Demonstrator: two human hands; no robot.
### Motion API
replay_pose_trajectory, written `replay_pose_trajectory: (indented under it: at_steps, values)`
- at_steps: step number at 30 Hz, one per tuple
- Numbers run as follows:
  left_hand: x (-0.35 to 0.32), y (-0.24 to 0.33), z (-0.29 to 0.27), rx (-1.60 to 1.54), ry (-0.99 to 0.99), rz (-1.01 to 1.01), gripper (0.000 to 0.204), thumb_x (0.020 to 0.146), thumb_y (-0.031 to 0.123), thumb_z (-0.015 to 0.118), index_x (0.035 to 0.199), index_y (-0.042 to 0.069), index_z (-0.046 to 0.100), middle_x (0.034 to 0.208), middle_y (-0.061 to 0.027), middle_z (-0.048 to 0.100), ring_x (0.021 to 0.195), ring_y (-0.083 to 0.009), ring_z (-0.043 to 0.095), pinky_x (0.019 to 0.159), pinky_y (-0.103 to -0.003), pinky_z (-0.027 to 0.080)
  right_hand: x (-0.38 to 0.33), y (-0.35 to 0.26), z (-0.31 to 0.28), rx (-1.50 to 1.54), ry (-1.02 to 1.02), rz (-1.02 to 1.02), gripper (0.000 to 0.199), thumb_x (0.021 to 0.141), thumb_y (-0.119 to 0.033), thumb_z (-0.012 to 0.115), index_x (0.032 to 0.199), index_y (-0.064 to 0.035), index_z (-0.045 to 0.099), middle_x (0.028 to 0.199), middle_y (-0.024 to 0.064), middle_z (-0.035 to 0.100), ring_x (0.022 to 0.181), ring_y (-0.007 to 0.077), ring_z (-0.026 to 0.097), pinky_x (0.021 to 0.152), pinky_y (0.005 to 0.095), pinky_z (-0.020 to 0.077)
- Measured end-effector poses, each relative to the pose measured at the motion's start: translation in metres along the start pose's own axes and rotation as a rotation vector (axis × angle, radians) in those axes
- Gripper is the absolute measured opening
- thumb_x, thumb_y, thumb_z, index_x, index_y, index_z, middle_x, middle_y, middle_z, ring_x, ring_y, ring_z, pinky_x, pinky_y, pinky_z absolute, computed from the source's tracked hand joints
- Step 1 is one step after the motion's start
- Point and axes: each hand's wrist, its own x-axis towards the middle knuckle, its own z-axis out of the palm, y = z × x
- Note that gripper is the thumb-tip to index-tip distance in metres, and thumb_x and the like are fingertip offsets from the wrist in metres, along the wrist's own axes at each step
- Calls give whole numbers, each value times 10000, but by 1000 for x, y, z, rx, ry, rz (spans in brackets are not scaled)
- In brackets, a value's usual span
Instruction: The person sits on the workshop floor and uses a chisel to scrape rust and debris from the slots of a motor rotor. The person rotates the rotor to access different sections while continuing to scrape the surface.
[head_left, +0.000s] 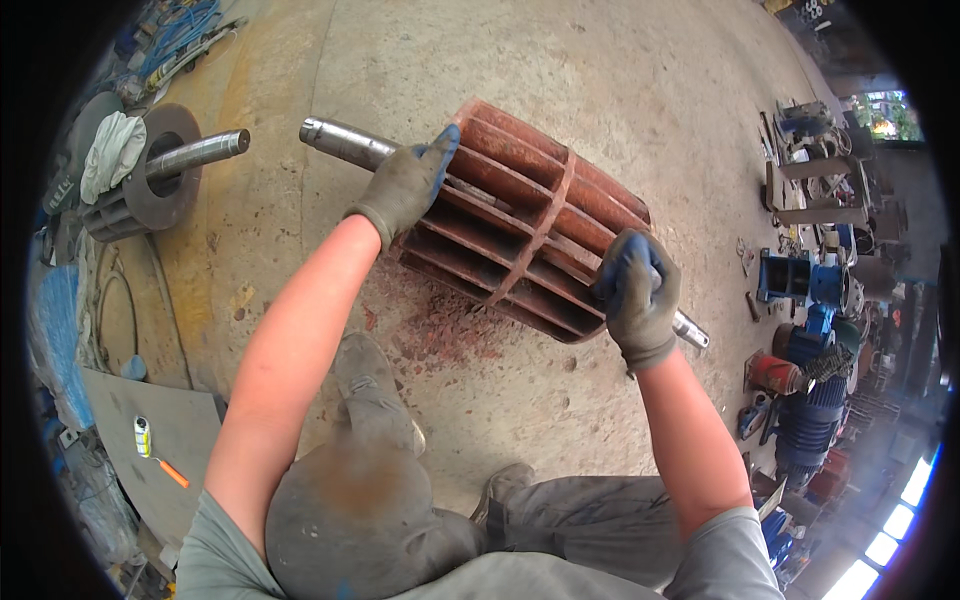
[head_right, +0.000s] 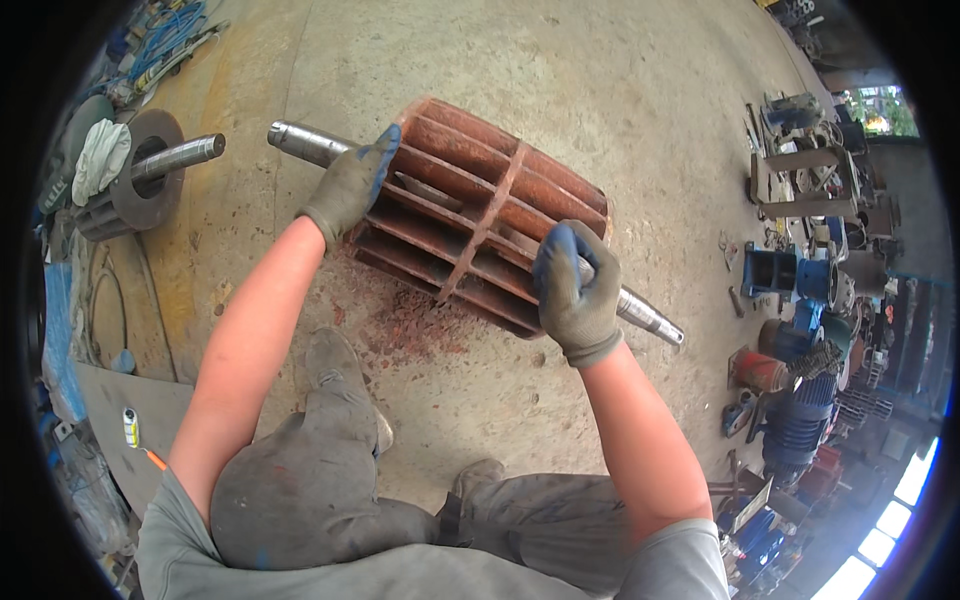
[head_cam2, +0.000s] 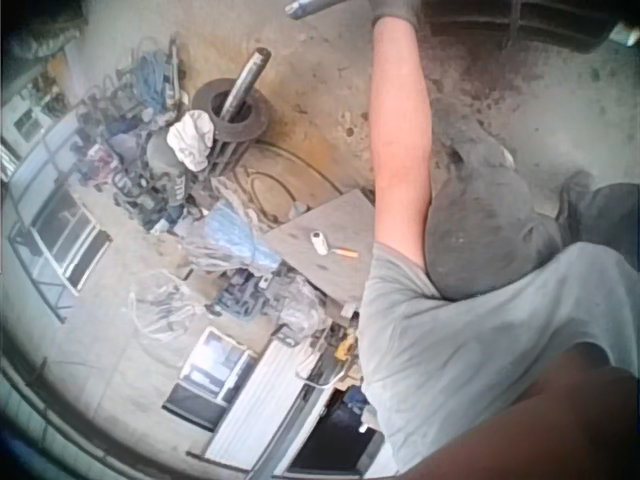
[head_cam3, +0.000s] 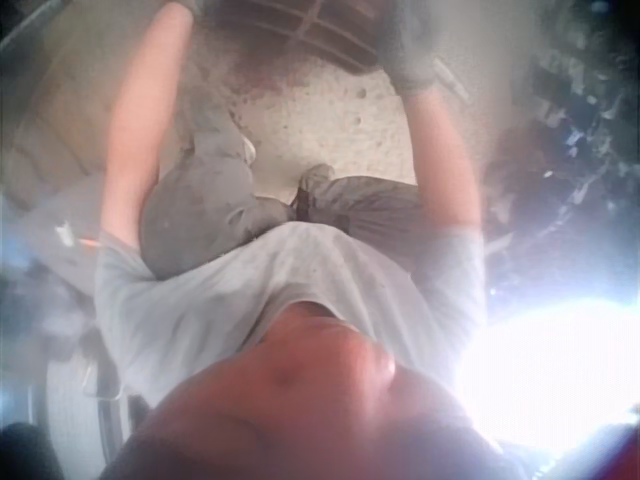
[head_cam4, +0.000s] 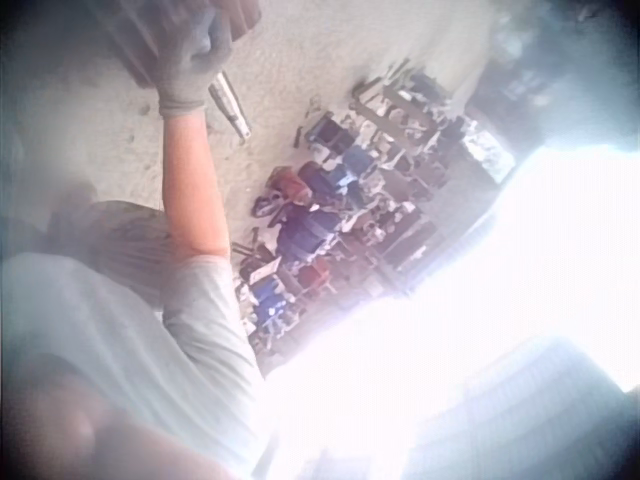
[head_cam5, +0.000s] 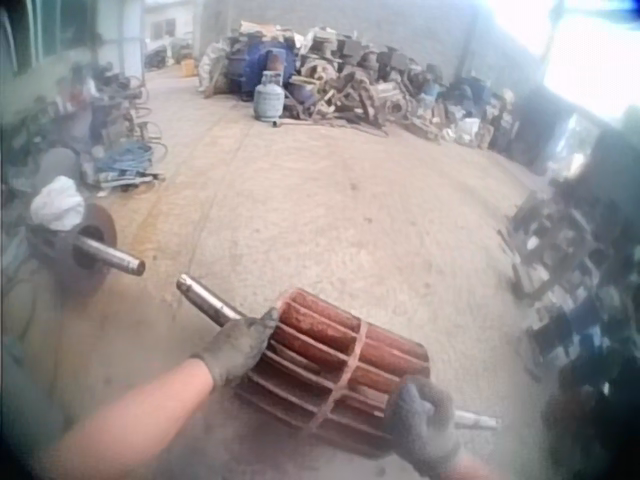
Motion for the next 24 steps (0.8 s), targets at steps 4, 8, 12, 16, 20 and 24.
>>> replay_pose_trajectory:
  at_steps: [4, 8, 12, 16, 20, 24]
  values:
    - [-3, 0, -1, -46, -5, -34, 955, 1081, 841, 445, 871, -61, 675, 765, -214, 601, 773, -384, 579, 862, -518, 521, -3, 12, -7, 537, 220, 43, 464, 1193, -421, 532, 913, -54, 577, 814, 53, 578, 608, 123, 499, 536, 297, 426]
    - [0, 0, -4, 18, -28, -27, 965, 1083, 838, 443, 862, -74, 667, 777, -247, 616, 779, -411, 584, 886, -527, 520, 1, 7, -13, 160, 18, 135, 488, 1187, -432, 497, 875, -61, 548, 741, 53, 527, 596, 131, 487, 533, 294, 404]
    - [0, 1, -2, 7, -3, -6, 975, 1088, 839, 429, 877, -81, 672, 795, -271, 621, 808, -427, 594, 908, -535, 521, -2, 4, -14, 244, 152, 131, 504, 1179, -465, 510, 866, -72, 546, 727, 38, 505, 590, 134, 487, 531, 302, 427]
    - [-2, 3, -4, -35, -98, -108, 997, 1081, 857, 414, 1056, -96, 706, 849, -185, 564, 855, -315, 552, 946, -458, 517, -5, 6, -17, 548, 36, -118, 524, 1176, -496, 499, 846, -91, 545, 723, 33, 479, 575, 153, 490, 533, 317, 466]
    - [-4, 7, -8, 0, -86, -92, 962, 1080, 849, 439, 1023, -75, 703, 806, -152, 545, 819, -300, 508, 910, -469, 513, 5, 2, -20, 240, 103, 229, 480, 1205, -361, 451, 823, -85, 538, 712, 34, 509, 555, 147, 470, 509, 306, 383]
    - [-7, 6, -8, -18, -100, -109, 948, 1085, 839, 443, 1039, -68, 713, 825, -160, 555, 839, -299, 522, 926, -465, 515, 8, -5, -19, 672, 74, -39, 531, 1199, -529, 473, 856, -124, 462, 753, 11, 425, 585, 152, 498, 528, 294, 482]
